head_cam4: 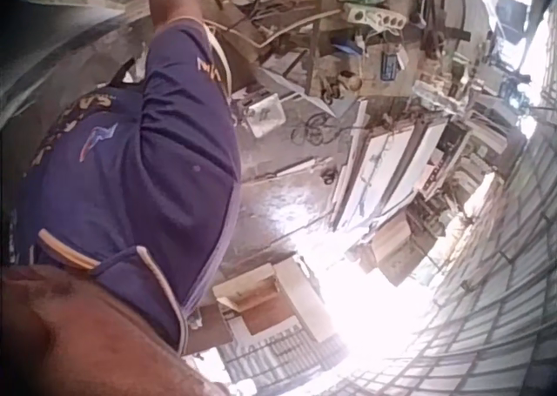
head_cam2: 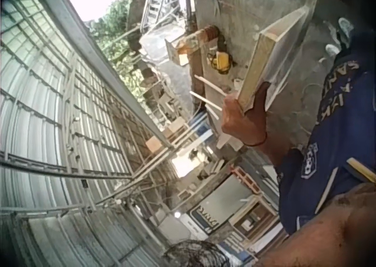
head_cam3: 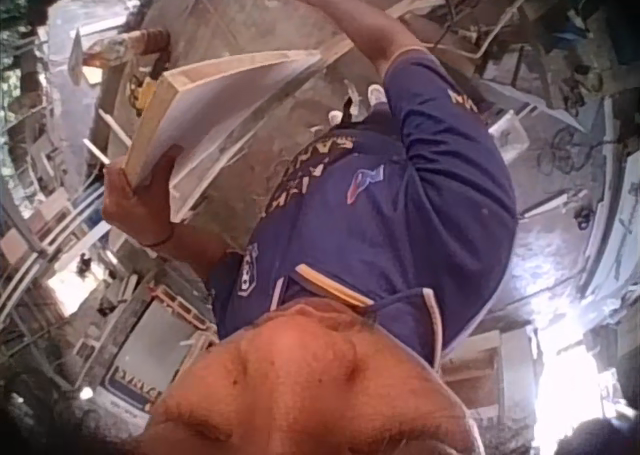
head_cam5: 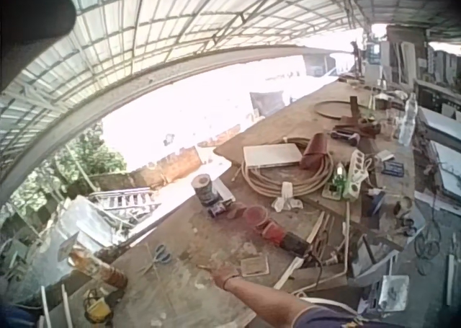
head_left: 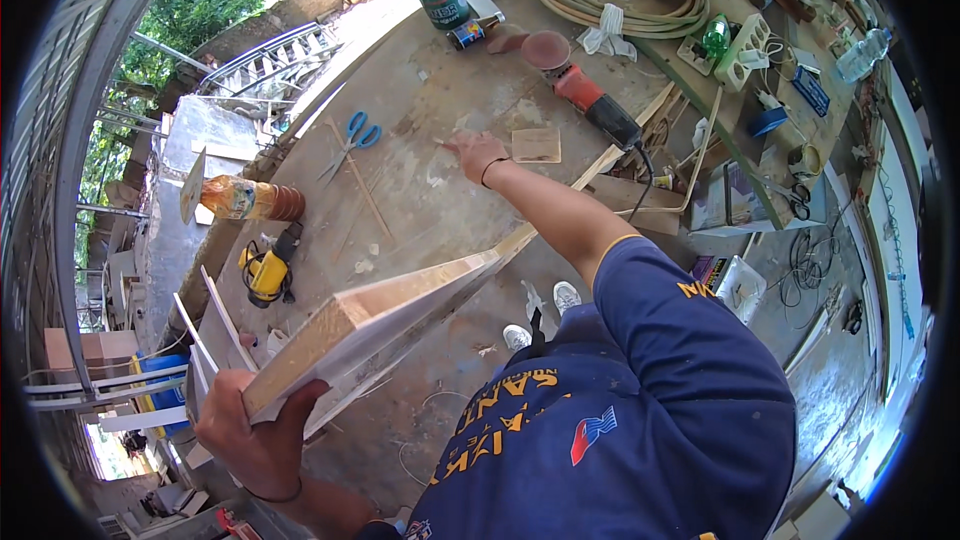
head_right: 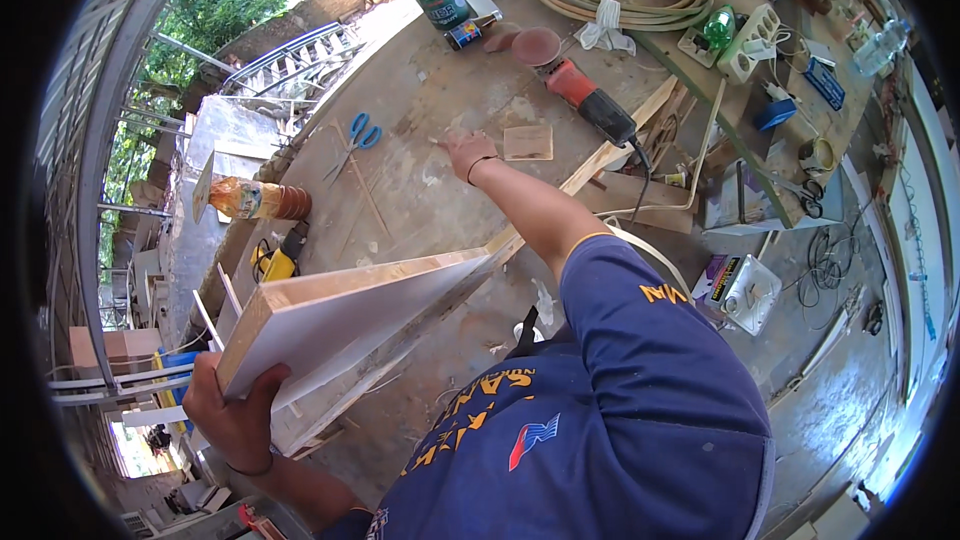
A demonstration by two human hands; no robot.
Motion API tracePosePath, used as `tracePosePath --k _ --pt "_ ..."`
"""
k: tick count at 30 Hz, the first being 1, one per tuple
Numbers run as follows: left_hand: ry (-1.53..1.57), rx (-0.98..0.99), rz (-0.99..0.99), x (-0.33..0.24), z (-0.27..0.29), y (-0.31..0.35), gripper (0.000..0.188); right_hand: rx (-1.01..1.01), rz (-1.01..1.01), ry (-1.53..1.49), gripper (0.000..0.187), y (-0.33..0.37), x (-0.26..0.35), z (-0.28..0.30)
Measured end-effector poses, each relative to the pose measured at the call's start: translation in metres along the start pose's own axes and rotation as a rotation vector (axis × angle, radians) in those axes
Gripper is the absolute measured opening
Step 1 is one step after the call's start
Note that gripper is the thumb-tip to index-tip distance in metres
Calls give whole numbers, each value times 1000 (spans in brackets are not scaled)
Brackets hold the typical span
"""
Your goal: The person applies a wooden strip to the edge of a white board and uses a wooden block to press it firmly into place.
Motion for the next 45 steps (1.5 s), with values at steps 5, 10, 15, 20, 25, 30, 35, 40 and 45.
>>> tracePosePath --k 5,10,15,20,25,30,35,40,45 --pt "26 -37 56 5 1 -4 50 -5 -82 -323 44 16 6 31" --pt "97 -24 145 6 -3 -22 47 -103 -14 -726 36 89 -12 82" --pt "66 -50 81 -2 -7 -22 48 -109 -143 -813 32 184 -12 70" --pt "47 -44 56 -1 -5 -11 49 11 -274 -769 38 259 13 26" --pt "67 -70 63 4 -13 -17 54 -59 -152 -622 40 269 19 1" --pt "190 -63 125 31 -17 -14 64 -55 -144 -613 49 280 27 -19" --pt "120 -83 158 32 -13 -8 59 23 -129 -538 50 278 36 -4" --pt "164 -81 222 49 -14 -8 63 116 -151 -511 50 261 30 -6" --pt "245 -54 196 47 -15 -11 64 208 -142 -487 44 249 26 -5"
Point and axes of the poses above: each hand's wrist, its own y-axis away from the middle knuckle, its own z-axis out of the back of the hand, x = y × z, the point moved 1 cm from there along -y, towards the middle knuckle, and after that the axes turned 3 degrees about z, right-handed, at the moved point
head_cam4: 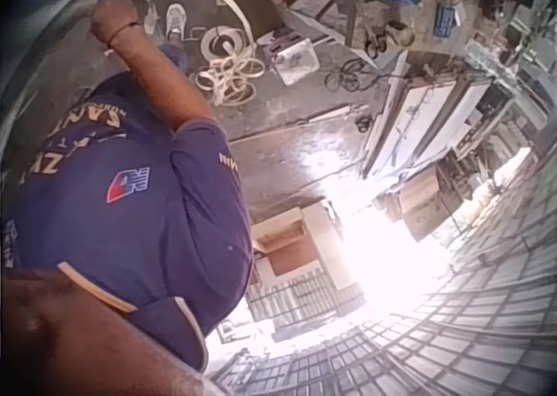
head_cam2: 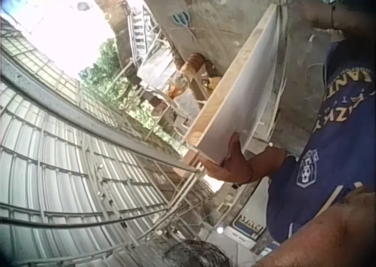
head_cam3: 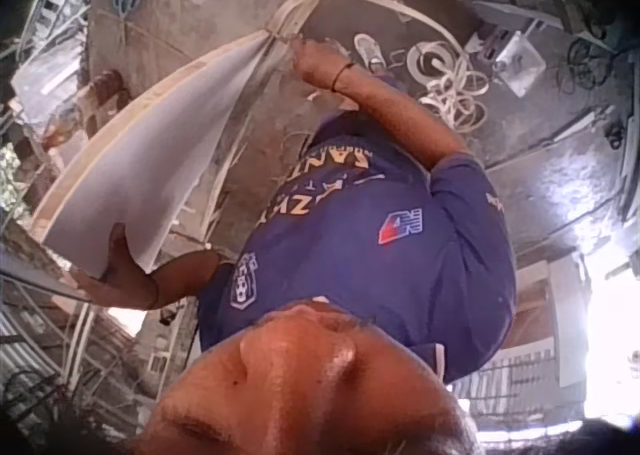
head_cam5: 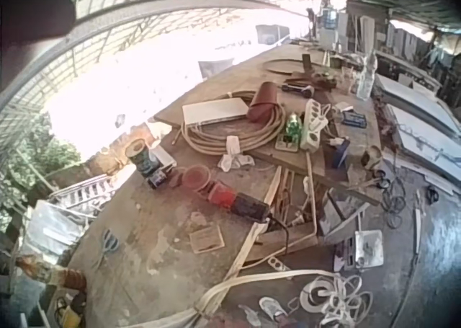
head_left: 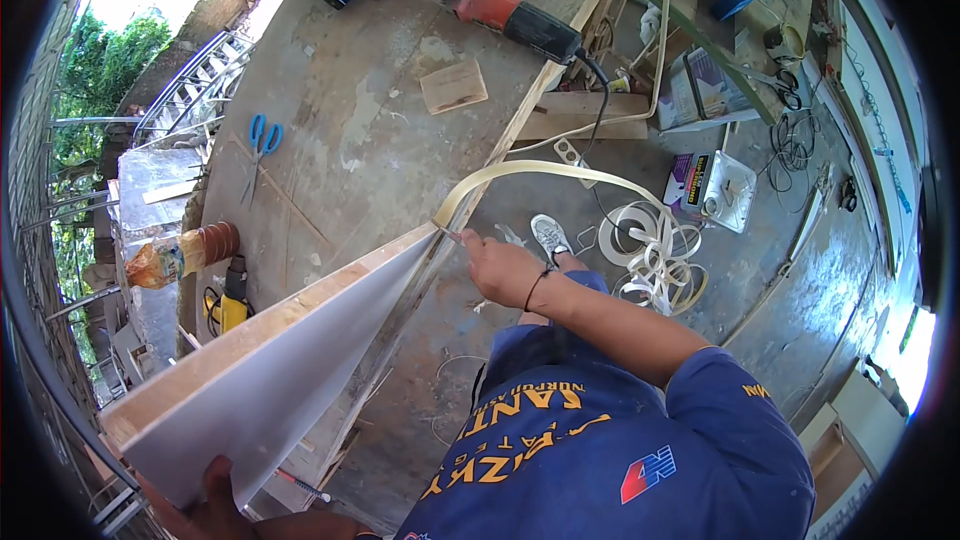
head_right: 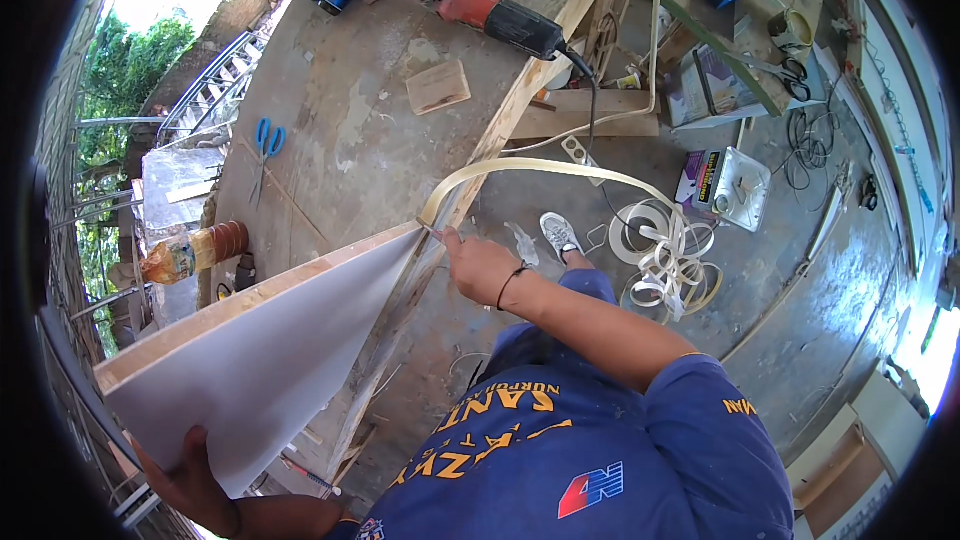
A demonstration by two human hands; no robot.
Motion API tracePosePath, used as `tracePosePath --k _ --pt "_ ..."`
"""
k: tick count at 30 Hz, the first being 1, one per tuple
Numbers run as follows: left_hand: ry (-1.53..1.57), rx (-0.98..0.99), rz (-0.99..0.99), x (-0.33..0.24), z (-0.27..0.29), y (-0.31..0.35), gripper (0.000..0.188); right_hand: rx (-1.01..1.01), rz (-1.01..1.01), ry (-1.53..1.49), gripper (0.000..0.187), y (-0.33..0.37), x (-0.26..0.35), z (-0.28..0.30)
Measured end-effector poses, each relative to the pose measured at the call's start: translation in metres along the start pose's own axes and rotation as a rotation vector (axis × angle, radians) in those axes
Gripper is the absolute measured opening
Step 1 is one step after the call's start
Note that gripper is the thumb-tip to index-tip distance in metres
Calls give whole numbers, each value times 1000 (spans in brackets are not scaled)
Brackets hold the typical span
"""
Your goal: The person applies a wooden strip to the edge of a white board and uses a wooden block to press it firmly into place.
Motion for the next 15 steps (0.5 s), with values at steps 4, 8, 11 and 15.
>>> tracePosePath --k 4,8,11,15 --pt "-514 22 -196 -31 -3 1 68 113 -98 -32 39 -5 10 8" --pt "54 46 12 -5 5 10 61 64 -101 -15 35 2 10 4" --pt "-289 -35 -241 -14 4 13 74 56 -93 5 34 9 7 0" --pt "-117 -9 -143 3 4 12 62 121 -87 33 39 29 -22 -12"
Point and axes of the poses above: each hand's wrist, its own y-axis away from the middle knuckle, its own z-axis out of the back of the hand, x = y × z, the point moved 1 cm from there along -y, towards the middle knuckle, and after that the axes turned 3 degrees about z, right-handed, at the moved point
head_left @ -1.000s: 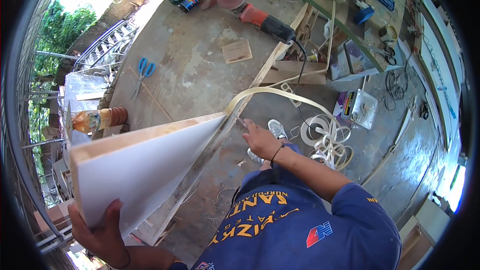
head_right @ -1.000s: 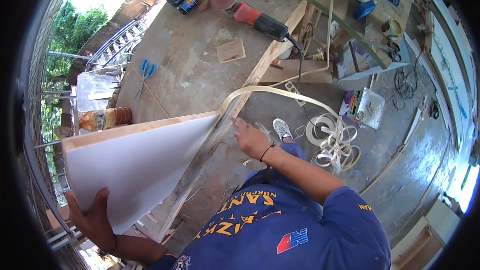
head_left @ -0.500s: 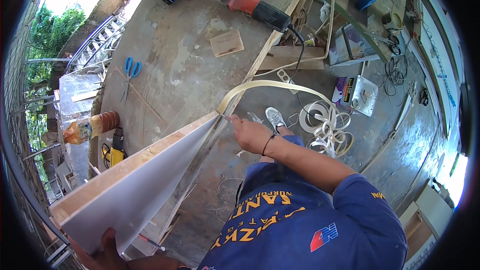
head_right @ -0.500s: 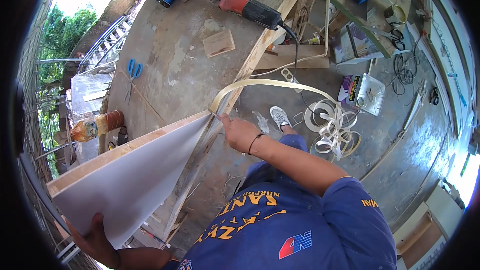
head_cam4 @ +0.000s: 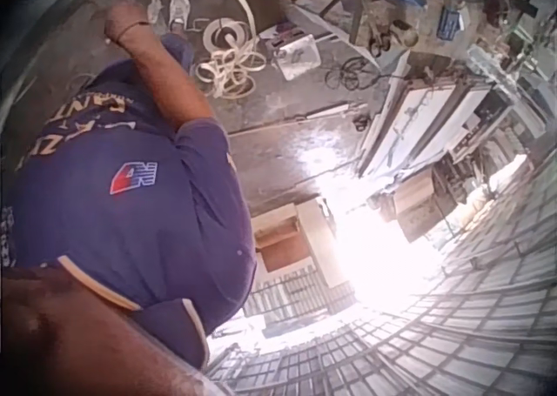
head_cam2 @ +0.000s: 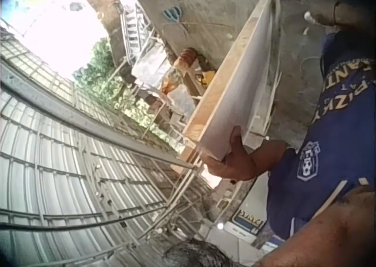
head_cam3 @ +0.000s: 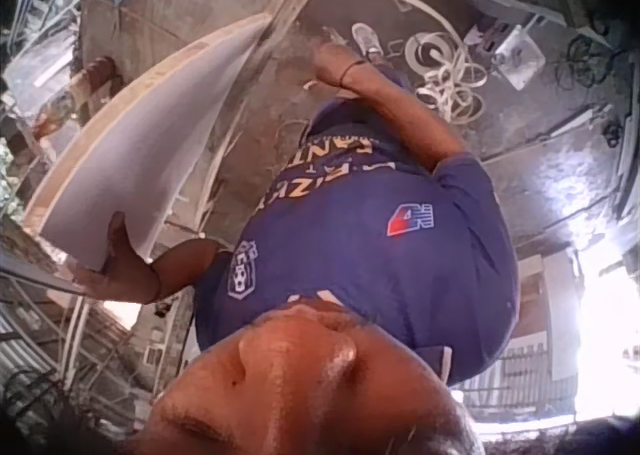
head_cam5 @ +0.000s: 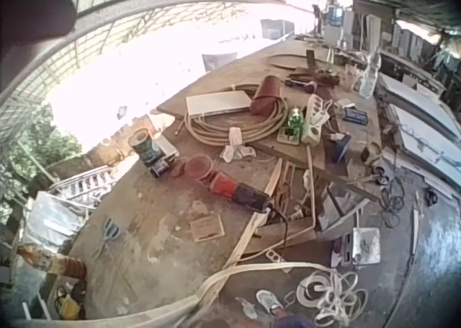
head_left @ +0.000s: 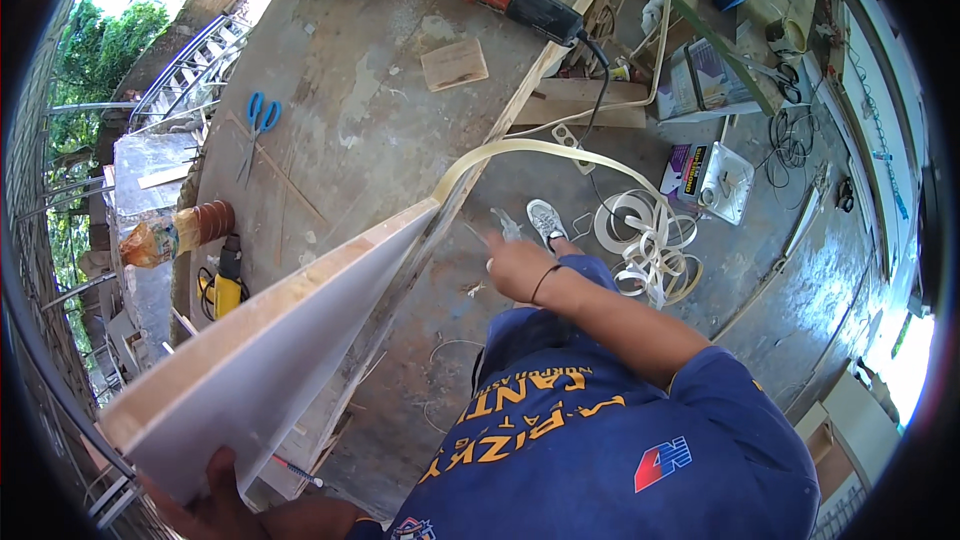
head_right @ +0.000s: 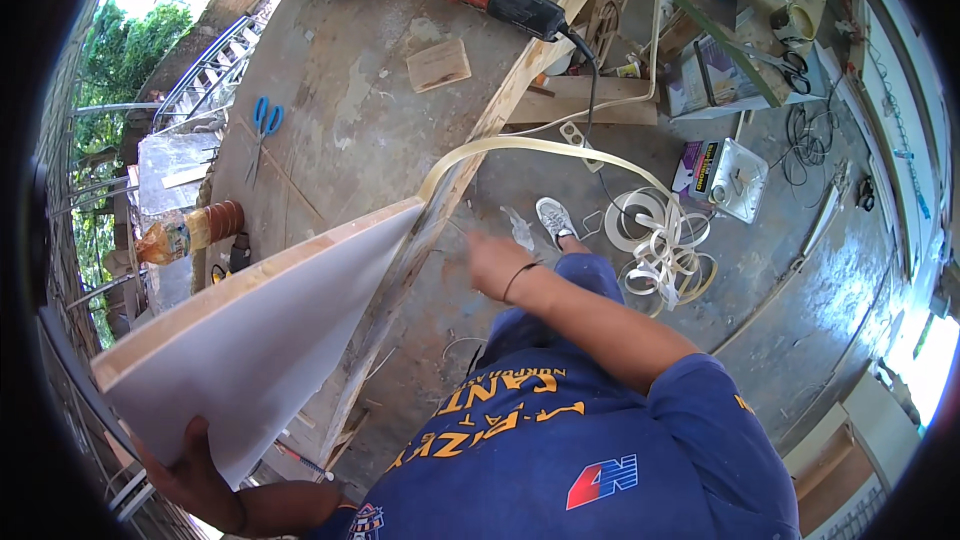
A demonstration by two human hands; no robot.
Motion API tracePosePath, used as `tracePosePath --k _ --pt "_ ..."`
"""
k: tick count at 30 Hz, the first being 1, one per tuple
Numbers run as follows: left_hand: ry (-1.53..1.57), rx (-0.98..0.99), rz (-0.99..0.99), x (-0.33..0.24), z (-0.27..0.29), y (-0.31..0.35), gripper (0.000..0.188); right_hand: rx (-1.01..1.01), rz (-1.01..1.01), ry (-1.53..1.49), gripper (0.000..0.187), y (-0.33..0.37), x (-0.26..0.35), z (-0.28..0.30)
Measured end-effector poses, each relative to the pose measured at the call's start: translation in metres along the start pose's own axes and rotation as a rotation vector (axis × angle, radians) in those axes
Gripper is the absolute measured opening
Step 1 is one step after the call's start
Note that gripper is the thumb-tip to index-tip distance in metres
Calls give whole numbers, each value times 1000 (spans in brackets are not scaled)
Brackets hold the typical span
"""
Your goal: The person applies a wooden strip to the edge of a white board and uses a wooden block to press it firmly into place.
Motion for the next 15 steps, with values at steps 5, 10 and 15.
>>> tracePosePath --k 5,10,15 --pt "116 -42 -111 -4 2 6 60 -226 50 54 37 56 -3 0" --pt "-125 -90 -132 -26 -10 -19 51 -463 239 -133 44 -1 3 47" --pt "-167 50 -157 -12 -18 -68 63 -303 413 -287 40 -38 26 71"
Point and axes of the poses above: each hand's wrist, its own y-axis away from the middle knuckle, its own z-axis out of the back of the hand, x = y × z, the point moved 1 cm from there along -y, towards the middle knuckle, and after that the axes turned 3 degrees about z, right-handed, at the moved point
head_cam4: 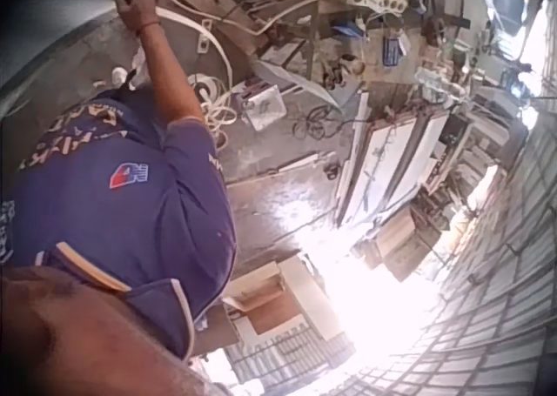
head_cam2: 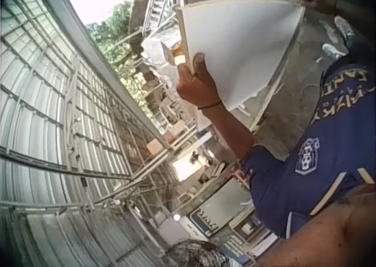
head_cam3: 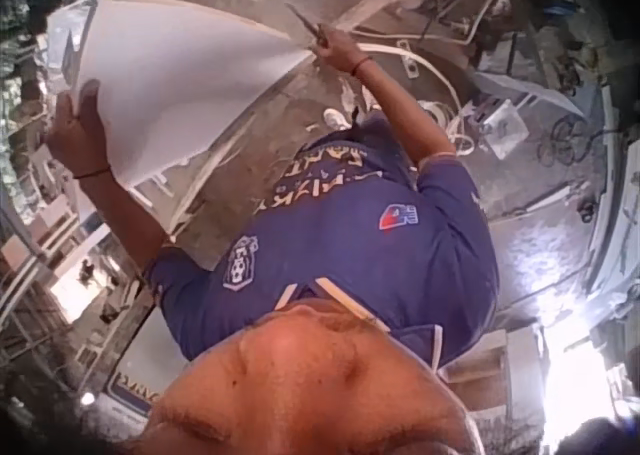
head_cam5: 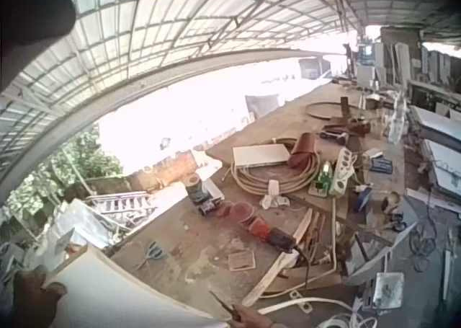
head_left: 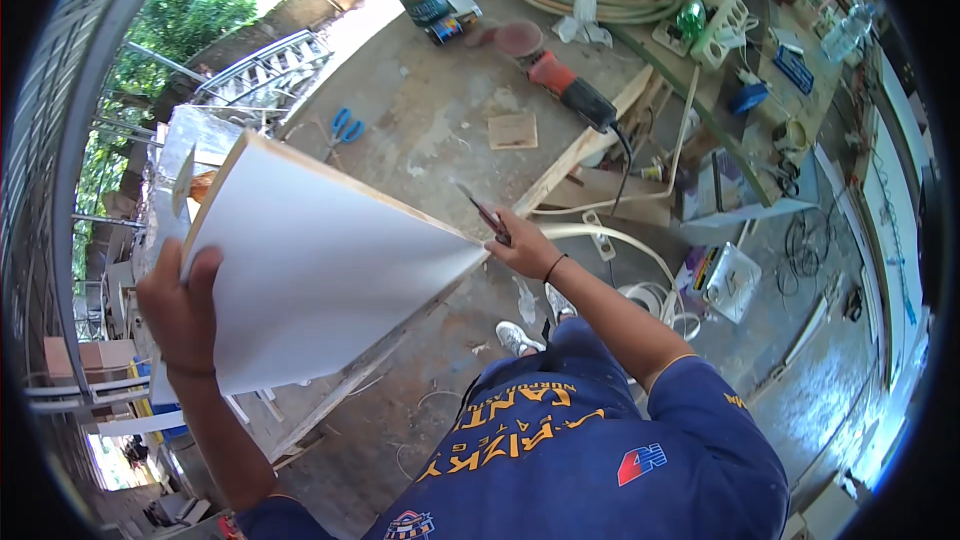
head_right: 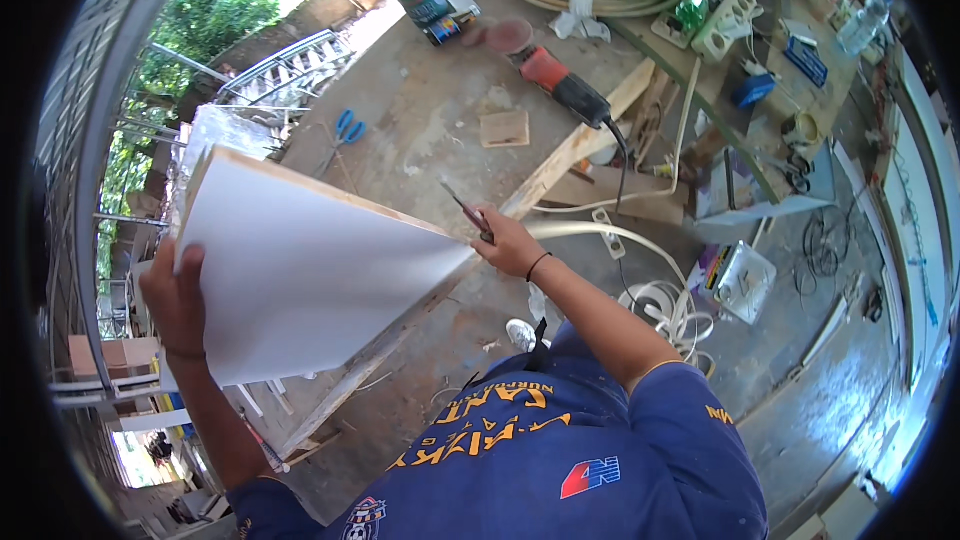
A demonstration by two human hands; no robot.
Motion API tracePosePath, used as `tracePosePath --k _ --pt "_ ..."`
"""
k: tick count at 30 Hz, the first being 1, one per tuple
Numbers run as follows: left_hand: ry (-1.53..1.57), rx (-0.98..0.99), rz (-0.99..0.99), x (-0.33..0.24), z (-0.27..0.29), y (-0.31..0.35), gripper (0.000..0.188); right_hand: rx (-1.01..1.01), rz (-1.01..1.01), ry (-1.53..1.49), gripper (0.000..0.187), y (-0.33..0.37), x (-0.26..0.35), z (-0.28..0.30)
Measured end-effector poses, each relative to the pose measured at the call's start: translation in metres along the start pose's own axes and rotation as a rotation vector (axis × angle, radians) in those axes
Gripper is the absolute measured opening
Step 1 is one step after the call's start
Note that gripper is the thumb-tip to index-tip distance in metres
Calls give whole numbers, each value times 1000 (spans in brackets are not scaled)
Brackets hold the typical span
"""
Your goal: The person applies a wooden strip to the edge of a white board and uses a wooden block to press it firmly into place.
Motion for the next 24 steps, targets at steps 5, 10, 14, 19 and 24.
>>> tracePosePath --k 5,10,14,19,24 --pt "43 36 32 16 -21 -44 58 16 -109 -404 37 14 -40 -10" --pt "178 242 -39 48 -113 -66 61 278 -440 -699 32 65 -46 19" --pt "137 481 7 48 -208 -72 67 202 -467 -535 35 99 -70 30" --pt "289 662 100 42 -303 -58 71 141 -592 -362 40 124 -80 53" --pt "393 713 203 32 -351 -62 74 135 -630 -322 39 125 -78 60"
Point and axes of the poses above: each hand's wrist, its own y-axis away from the middle knuckle, its own z-axis out of the back of the hand, x = y × z, the point moved 1 cm from there along -y, towards the middle knuckle, and after that the axes turned 3 degrees about z, right-handed, at the moved point
